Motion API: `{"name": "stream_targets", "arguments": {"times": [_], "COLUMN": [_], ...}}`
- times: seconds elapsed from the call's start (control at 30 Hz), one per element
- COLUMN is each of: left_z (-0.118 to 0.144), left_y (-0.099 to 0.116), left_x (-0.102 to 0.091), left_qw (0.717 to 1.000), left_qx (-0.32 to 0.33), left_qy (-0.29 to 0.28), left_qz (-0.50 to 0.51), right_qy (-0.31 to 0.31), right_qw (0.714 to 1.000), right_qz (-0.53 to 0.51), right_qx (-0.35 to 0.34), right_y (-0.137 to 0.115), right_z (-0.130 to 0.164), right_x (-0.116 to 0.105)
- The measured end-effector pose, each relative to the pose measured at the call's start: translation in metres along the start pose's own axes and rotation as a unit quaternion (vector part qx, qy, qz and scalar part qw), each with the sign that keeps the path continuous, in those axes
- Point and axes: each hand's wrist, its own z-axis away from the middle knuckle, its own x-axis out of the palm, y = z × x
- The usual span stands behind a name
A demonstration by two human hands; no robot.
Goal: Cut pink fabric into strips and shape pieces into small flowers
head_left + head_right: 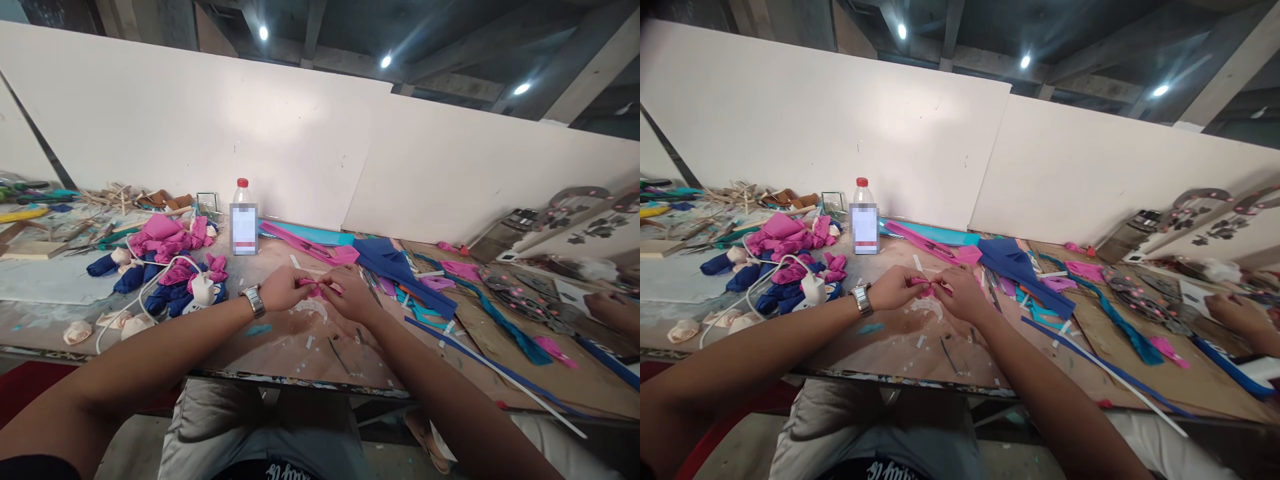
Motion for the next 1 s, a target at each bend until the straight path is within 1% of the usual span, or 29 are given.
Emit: {"name": "stream_targets", "arguments": {"times": [0.13, 0.27, 0.43, 0.57, 0.77, 0.87, 1.0], "left_z": [-0.0002, -0.0009, 0.0001, 0.0008, 0.0014, 0.0013, 0.0000], "left_y": [-0.0005, -0.0001, 0.0010, 0.0024, 0.0046, 0.0042, 0.0022], "left_x": [0.0006, 0.0009, 0.0003, -0.0007, -0.0013, -0.0016, -0.0014], "left_qw": [0.999, 0.999, 0.999, 0.997, 0.998, 0.999, 1.000], "left_qx": [0.025, 0.023, 0.015, 0.027, 0.021, 0.021, 0.003], "left_qy": [0.011, 0.013, -0.002, 0.010, 0.015, 0.002, -0.010], "left_qz": [-0.018, -0.035, -0.043, -0.071, -0.055, -0.040, -0.021], "right_qy": [-0.002, -0.004, -0.007, -0.011, 0.001, 0.003, 0.013], "right_qw": [1.000, 1.000, 1.000, 1.000, 1.000, 1.000, 1.000], "right_qz": [0.004, -0.008, -0.019, -0.020, -0.021, -0.021, -0.019], "right_qx": [0.001, 0.003, 0.012, 0.014, 0.013, 0.013, 0.008], "right_y": [0.0010, 0.0029, 0.0026, 0.0015, 0.0011, 0.0010, 0.0019], "right_z": [-0.0004, 0.0000, 0.0003, 0.0002, -0.0004, -0.0004, -0.0006], "right_x": [0.0008, 0.0019, 0.0026, 0.0020, 0.0027, 0.0035, 0.0037]}}
